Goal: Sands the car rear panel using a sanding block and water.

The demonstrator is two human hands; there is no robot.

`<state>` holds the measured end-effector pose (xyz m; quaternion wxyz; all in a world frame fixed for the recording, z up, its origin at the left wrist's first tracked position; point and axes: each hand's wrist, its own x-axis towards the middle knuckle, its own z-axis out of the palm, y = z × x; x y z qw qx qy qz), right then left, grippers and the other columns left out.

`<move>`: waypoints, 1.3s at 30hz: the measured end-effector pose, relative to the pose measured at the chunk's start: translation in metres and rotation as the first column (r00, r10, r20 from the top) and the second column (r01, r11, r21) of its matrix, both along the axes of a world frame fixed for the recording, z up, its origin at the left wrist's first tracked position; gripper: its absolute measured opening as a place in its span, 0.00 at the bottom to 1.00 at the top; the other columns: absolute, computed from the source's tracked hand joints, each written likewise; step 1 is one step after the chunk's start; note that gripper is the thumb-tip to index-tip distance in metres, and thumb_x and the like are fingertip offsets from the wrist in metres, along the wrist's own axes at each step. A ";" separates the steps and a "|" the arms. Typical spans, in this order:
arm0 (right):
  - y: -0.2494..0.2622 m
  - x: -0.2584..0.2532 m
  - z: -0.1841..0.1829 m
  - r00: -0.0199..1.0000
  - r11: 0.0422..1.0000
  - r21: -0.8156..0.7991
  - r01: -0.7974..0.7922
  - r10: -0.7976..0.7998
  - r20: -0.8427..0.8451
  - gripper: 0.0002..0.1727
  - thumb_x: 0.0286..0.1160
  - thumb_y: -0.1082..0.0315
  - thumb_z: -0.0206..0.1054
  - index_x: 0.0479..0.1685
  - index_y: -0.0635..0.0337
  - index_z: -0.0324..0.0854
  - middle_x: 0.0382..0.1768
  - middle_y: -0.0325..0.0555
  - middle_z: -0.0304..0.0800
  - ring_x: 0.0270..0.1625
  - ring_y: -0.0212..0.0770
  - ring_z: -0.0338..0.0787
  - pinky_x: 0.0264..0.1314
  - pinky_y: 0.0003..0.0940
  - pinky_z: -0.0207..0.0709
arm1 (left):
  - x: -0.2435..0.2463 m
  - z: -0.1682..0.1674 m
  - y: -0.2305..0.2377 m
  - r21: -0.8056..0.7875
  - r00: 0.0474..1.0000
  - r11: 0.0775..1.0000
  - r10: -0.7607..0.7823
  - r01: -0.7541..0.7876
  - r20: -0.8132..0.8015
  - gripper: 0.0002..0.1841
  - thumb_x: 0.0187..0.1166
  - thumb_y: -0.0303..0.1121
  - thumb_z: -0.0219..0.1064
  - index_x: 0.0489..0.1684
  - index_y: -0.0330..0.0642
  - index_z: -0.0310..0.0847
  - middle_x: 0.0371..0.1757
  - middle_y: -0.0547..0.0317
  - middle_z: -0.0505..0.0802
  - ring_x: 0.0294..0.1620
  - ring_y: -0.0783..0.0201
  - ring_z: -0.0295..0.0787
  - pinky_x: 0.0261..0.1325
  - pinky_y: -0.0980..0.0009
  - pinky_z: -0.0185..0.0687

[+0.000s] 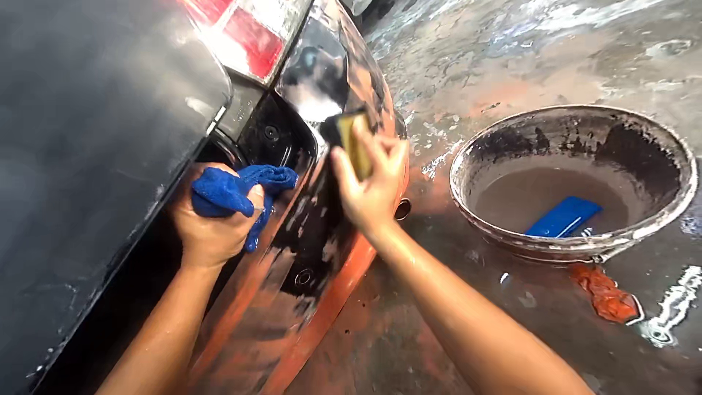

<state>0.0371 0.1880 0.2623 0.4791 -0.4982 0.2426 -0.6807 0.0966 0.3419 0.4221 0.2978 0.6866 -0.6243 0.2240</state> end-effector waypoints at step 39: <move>-0.038 0.020 -0.032 0.990 0.945 0.323 -0.042 0.082 -0.111 0.30 0.77 0.42 0.65 0.79 0.39 0.80 0.60 0.50 0.80 0.62 0.50 0.79 0.64 0.52 0.74 | 0.001 -0.002 0.007 0.026 0.959 0.999 0.033 -0.042 0.281 0.27 0.62 0.40 0.81 0.56 0.34 0.79 0.52 0.59 0.90 0.56 0.71 0.88 0.63 0.71 0.84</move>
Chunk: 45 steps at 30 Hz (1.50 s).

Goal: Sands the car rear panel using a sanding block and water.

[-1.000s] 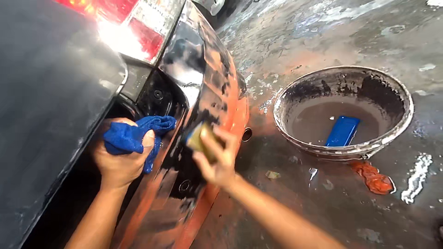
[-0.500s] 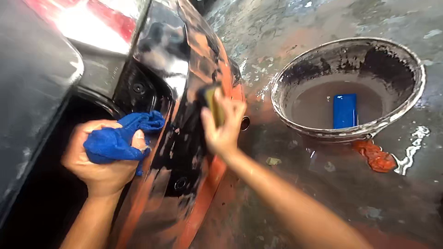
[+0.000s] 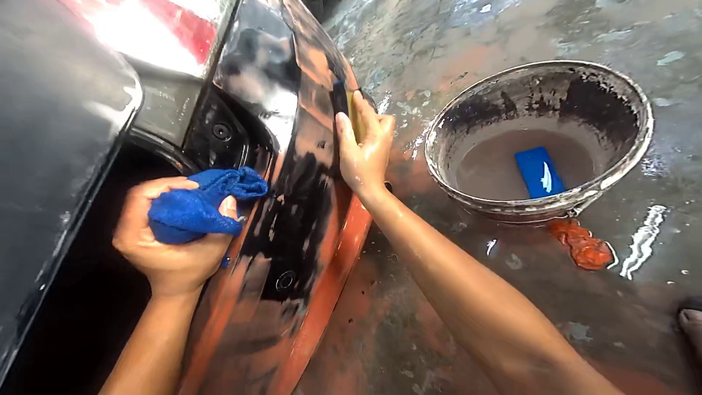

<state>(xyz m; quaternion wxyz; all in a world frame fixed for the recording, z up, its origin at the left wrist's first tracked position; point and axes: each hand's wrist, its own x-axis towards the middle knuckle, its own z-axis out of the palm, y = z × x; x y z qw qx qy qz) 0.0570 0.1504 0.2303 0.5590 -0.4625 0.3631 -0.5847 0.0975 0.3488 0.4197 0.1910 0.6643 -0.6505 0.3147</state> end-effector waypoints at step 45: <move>0.101 -0.073 0.026 0.984 0.786 -0.607 -0.119 0.013 -0.176 0.27 0.76 0.43 0.67 0.76 0.30 0.82 0.65 0.57 0.84 0.64 0.55 0.83 0.58 0.53 0.79 | -0.001 -0.001 -0.004 -0.117 0.961 0.992 -0.079 0.049 -0.267 0.20 0.71 0.28 0.76 0.61 0.47 0.80 0.55 0.72 0.92 0.57 0.75 0.90 0.65 0.72 0.88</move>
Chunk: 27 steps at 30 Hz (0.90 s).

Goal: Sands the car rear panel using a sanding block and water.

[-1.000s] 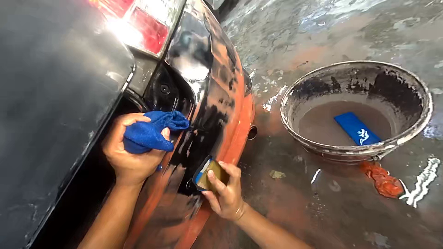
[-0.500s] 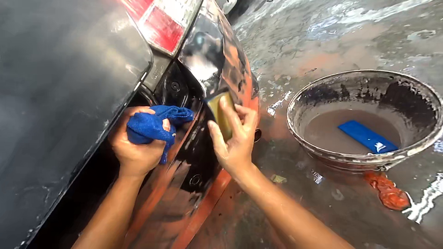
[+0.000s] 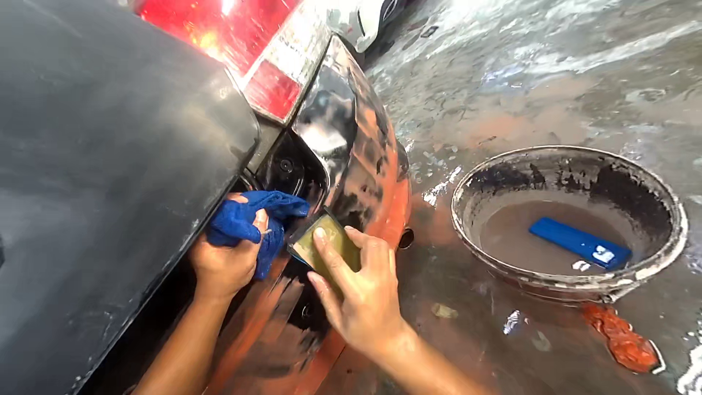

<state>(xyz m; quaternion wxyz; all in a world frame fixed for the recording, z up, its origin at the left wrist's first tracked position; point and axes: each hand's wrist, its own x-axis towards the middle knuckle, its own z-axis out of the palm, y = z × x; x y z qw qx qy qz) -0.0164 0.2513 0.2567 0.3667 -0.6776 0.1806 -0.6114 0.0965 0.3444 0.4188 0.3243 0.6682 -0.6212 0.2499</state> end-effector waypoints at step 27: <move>-0.173 0.082 0.021 0.993 0.864 0.490 -0.118 0.105 0.054 0.31 0.79 0.38 0.59 0.82 0.30 0.77 0.69 0.54 0.79 0.69 0.57 0.78 0.64 0.64 0.74 | 0.000 -0.004 0.001 0.037 0.978 0.995 0.080 -0.088 0.192 0.29 0.54 0.42 0.85 0.56 0.44 0.82 0.59 0.64 0.89 0.64 0.70 0.85 0.69 0.70 0.83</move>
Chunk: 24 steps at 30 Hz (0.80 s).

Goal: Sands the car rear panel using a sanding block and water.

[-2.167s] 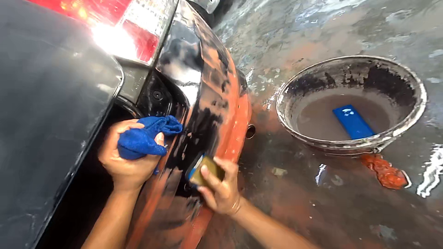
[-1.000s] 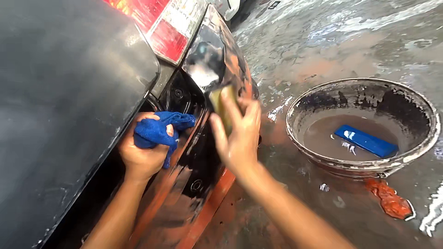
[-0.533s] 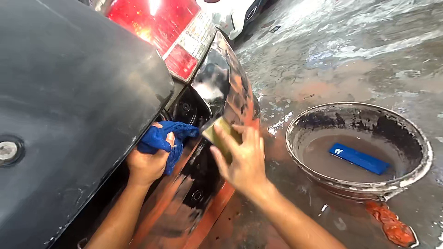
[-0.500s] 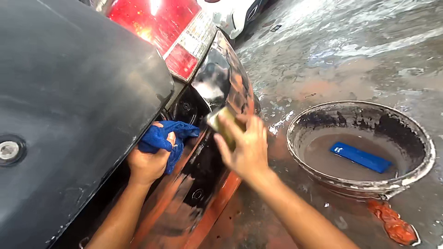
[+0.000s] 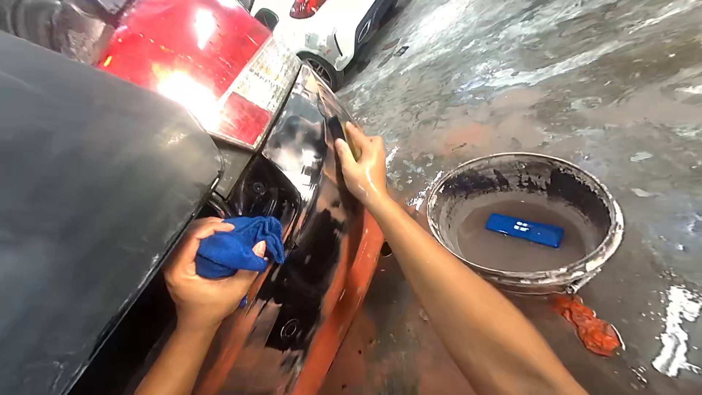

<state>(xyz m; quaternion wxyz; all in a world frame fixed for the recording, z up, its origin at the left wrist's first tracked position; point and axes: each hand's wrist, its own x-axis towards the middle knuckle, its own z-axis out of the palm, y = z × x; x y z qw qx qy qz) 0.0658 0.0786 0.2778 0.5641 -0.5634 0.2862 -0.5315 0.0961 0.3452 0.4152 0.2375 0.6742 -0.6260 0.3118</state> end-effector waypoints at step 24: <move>0.035 -0.016 0.002 0.992 0.990 -0.082 0.116 -0.120 -0.040 0.29 0.83 0.42 0.57 0.84 0.30 0.73 0.70 0.49 0.81 0.72 0.55 0.78 0.68 0.62 0.74 | -0.017 0.012 -0.110 0.135 0.807 0.907 0.277 -0.398 0.521 0.22 0.65 0.54 0.66 0.40 0.42 0.87 0.35 0.50 0.91 0.38 0.47 0.89 0.44 0.44 0.75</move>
